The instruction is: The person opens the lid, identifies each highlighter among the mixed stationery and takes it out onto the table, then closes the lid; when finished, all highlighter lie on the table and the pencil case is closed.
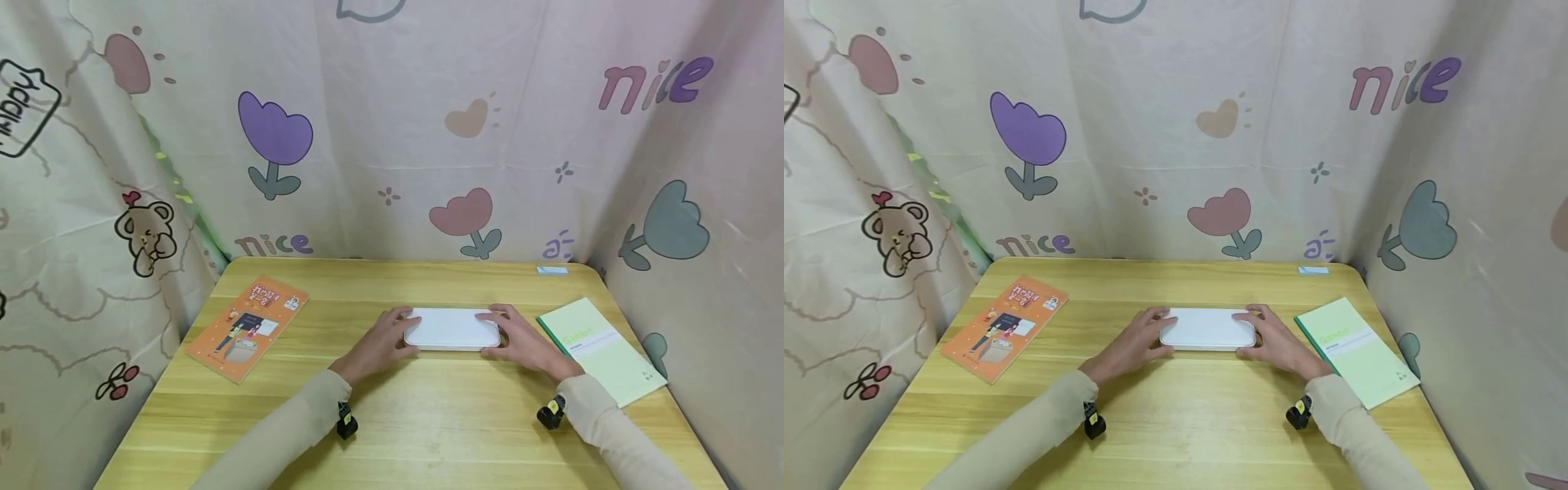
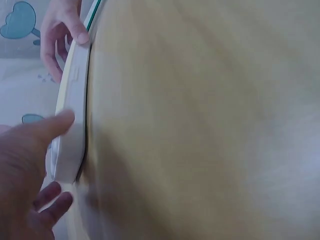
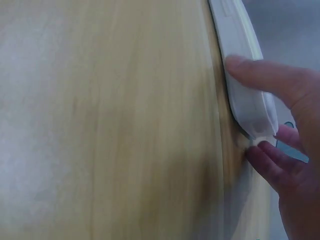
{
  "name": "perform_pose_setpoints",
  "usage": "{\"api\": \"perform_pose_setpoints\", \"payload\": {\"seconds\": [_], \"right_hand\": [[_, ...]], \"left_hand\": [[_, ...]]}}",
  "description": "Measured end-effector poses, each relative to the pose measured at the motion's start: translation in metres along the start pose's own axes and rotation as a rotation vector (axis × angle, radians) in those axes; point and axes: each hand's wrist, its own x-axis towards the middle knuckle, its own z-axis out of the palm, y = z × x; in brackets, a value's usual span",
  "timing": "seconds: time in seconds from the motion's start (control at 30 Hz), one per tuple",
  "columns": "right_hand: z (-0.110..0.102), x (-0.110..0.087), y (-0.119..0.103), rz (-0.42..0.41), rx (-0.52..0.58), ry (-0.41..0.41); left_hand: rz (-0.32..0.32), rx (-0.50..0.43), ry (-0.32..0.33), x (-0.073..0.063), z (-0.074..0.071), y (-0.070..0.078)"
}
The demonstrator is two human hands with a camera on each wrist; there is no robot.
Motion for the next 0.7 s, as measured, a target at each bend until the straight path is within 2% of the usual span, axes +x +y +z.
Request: {"api": "perform_pose_setpoints", "payload": {"seconds": [0.13, 0.3, 0.5, 0.7], "right_hand": [[0.003, 0.008, -0.003, -0.038, -0.009, -0.033], [0.007, 0.017, -0.007, -0.098, -0.031, -0.063], [0.008, 0.02, -0.007, -0.121, -0.099, -0.069], [0.009, 0.022, -0.008, -0.152, -0.157, -0.066]], "left_hand": [[0.005, 0.082, -0.07, 0.016, 0.0, -0.004], [0.062, 0.17, -0.137, 0.034, 0.003, -0.002], [0.07, 0.274, -0.185, 0.04, 0.005, -0.003], [0.124, 0.305, -0.195, 0.047, -0.003, -0.005]]}}
